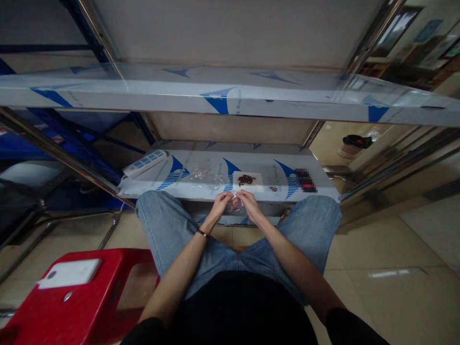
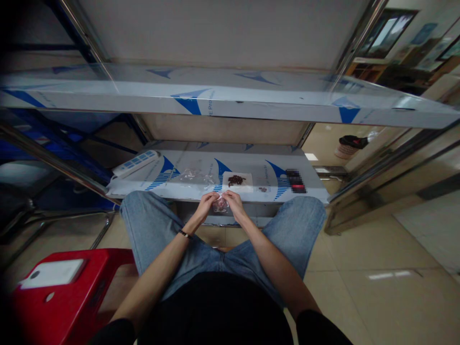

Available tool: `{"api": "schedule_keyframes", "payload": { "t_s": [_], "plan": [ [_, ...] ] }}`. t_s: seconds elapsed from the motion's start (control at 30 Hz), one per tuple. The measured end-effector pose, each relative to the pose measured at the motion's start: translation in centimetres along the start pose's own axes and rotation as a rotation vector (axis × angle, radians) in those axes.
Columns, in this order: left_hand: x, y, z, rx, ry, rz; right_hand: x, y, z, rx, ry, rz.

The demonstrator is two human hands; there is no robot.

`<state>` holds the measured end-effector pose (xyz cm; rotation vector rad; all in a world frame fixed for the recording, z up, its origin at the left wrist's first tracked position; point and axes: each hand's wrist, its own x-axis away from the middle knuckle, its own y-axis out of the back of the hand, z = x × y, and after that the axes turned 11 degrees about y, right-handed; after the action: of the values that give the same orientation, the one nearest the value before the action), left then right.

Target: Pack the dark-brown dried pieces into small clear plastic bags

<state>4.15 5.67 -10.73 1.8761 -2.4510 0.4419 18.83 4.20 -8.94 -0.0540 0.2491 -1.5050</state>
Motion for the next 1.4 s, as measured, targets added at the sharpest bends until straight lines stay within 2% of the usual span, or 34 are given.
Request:
{"api": "schedule_keyframes", "payload": {
  "t_s": [0.27, 0.5, 0.73, 0.93, 1.03, 1.17, 1.3, 1.4],
  "plan": [
    [0.02, -0.15, -0.11, 0.085, 0.055, 0.028, 0.18, -0.16, -0.23, -0.002, 0.03, -0.035],
    [0.26, 0.19, -0.29, -0.001, 0.014, 0.11, 0.07, -0.17, -0.61, 0.008, 0.049, 0.07],
    [0.48, 0.35, -0.06, 0.007, 0.039, 0.121, 0.1, -0.34, -0.82, -0.054, 0.033, 0.067],
    [0.26, 0.03, 0.14, 0.152, 0.059, 0.012, -0.19, -0.63, -0.62, -0.099, 0.05, -0.011],
    [0.19, 0.01, 0.08, 0.229, 0.07, 0.032, -0.39, -0.51, -0.58, -0.117, 0.066, 0.019],
    [0.25, -0.06, 0.21, 0.186, 0.026, 0.061, -0.42, -0.3, -0.36, -0.152, 0.045, 0.043],
    [0.43, -0.19, 0.15, 0.143, 0.014, 0.023, -0.38, -0.32, -0.14, -0.163, 0.026, 0.067],
    [0.52, -0.1, -0.26, 0.202, 0.018, -0.01, -0.54, -0.3, -0.38, -0.115, 0.021, 0.056]
  ]
}}
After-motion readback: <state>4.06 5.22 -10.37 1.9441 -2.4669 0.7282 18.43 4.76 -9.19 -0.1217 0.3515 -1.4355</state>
